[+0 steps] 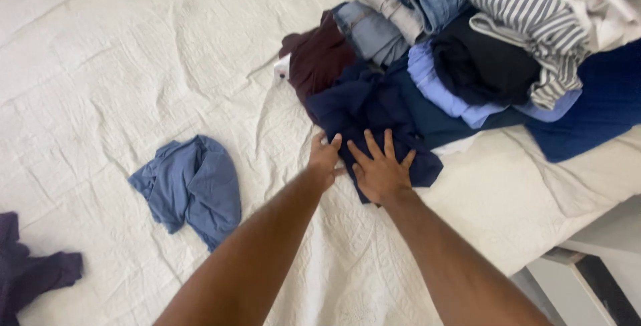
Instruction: The person is folding various items of clothing and stacking them on a bed.
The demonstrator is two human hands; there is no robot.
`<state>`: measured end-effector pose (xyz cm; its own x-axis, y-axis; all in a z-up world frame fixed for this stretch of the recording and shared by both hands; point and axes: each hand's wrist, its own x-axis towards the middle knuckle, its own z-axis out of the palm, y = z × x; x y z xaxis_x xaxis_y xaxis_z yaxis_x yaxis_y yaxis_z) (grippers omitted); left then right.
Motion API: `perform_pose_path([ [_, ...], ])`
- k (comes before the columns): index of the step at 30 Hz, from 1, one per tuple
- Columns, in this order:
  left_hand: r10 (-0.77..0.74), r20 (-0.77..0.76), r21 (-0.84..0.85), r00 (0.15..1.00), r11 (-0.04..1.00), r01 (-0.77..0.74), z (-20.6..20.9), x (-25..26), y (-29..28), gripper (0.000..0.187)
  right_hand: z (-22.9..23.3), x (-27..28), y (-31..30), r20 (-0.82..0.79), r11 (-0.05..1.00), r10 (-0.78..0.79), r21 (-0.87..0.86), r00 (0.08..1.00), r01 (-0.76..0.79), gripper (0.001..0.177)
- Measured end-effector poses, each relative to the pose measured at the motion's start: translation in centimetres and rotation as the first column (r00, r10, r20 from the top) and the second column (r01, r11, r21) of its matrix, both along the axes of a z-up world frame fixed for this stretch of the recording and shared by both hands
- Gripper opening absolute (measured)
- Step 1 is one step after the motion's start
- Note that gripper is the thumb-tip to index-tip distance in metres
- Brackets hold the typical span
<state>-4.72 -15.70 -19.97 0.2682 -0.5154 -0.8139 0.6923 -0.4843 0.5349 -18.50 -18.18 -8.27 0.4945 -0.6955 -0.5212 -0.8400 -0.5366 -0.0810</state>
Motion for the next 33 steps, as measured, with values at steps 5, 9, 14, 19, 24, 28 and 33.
perform_pose_path([
  [5, -0.147, 0.104, -0.036, 0.984, 0.988, 0.151, 0.9, 0.2, -0.1, 0.059, -0.5, 0.3, 0.3, -0.060, 0.999, 0.000, 0.044, 0.998, 0.003, 0.058],
  [9, -0.162, 0.132, -0.090, 0.978, 0.980, 0.175, 0.4, 0.0, -0.1, 0.057, 0.0, 0.9, 0.3, -0.097, 0.998, -0.017, 0.064, 0.995, 0.024, 0.059],
  [14, -0.205, 0.294, -0.029, 0.933, 0.974, 0.223, 5.3, -0.1, 1.6, 0.052, -0.4, 1.1, 0.4, -0.116, 0.998, -0.009, 0.054, 0.993, 0.016, 0.057],
  [19, -0.280, 0.938, 0.202, 0.207, 0.921, 0.332, 7.6, 6.8, 7.8, 0.042, -0.9, 2.4, 0.8, -0.156, 0.995, -0.057, 0.072, 0.986, 0.069, 0.060],
  [24, -0.563, 0.795, 0.594, -0.226, 0.798, 0.101, 10.9, 18.2, 16.6, 0.069, -0.7, 3.0, 0.9, -0.189, 0.986, -0.125, 0.089, 0.974, 0.144, 0.062],
  [28, -0.659, 0.749, 0.662, -0.067, 0.746, 0.065, 10.2, 23.2, 23.0, 0.070, -0.9, 3.0, 0.8, -0.194, 0.991, -0.096, 0.068, 0.976, 0.111, 0.064],
  [33, -0.544, 0.833, 0.543, 0.101, 0.839, 0.035, 8.5, 24.8, 25.8, 0.027, -1.7, 3.4, 0.6, -0.268, 0.986, -0.129, 0.066, 0.955, 0.152, 0.066],
])
